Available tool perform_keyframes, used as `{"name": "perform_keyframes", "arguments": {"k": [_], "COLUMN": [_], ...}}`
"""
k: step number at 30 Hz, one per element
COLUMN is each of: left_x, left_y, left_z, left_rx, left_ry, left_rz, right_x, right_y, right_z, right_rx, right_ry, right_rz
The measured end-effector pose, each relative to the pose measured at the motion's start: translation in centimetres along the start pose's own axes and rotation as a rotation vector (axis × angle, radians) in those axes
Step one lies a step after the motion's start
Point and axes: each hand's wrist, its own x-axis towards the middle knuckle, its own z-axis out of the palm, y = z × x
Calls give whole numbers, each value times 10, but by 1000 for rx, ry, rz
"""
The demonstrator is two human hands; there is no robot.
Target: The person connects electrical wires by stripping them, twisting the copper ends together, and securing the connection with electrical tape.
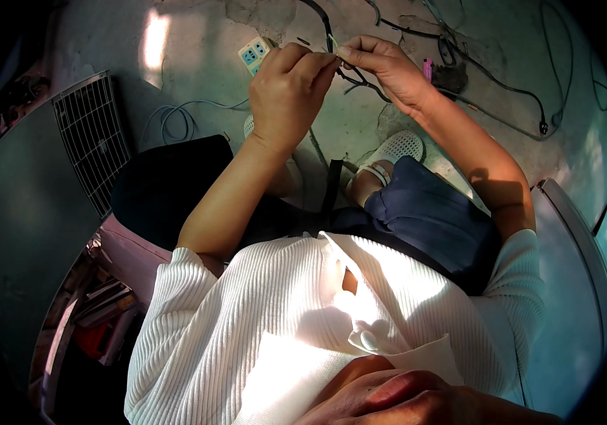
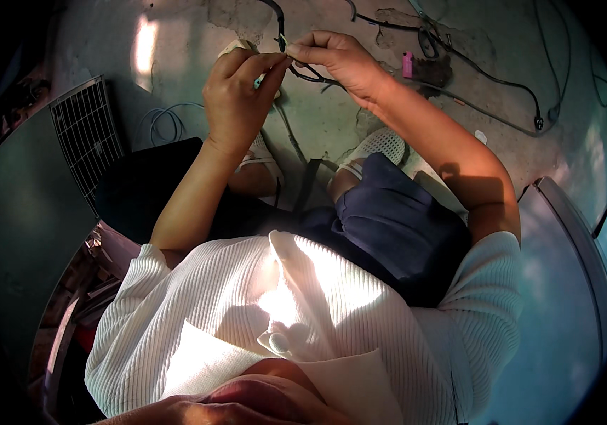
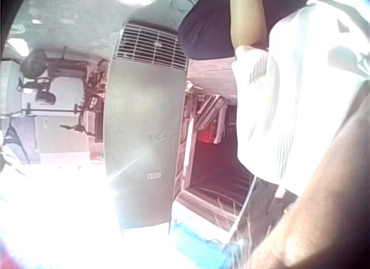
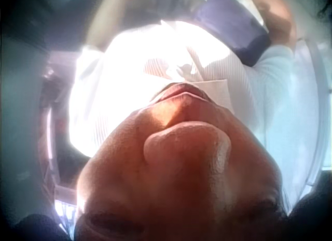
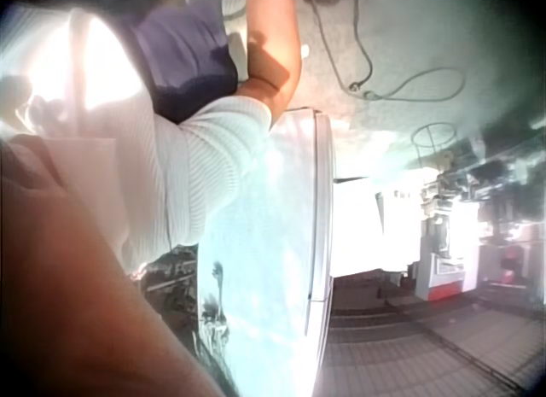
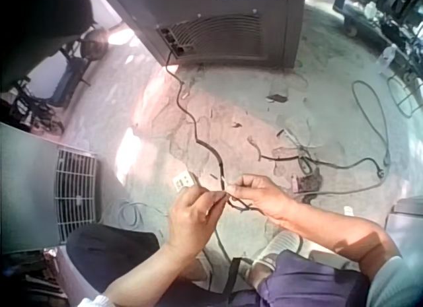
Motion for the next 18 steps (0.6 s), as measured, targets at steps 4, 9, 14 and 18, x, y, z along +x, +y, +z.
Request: {"name": "perform_keyframes", "arguments": {"k": [4,9,14,18], "left_x": [-1,-2,-4,-9], "left_y": [-2,-2,-3,-3], "left_z": [3,6,5,8], "left_rx": [4,-30,-36,-166], "left_ry": [-6,-28,-43,-174], "left_rz": [22,18,-24,-262], "right_x": [0,-3,-7,-4], "right_y": [2,3,-4,7], "right_z": [0,0,1,-6], "right_rx": [27,-31,11,19], "right_ry": [20,57,3,-71], "right_rz": [31,80,161,130]}}
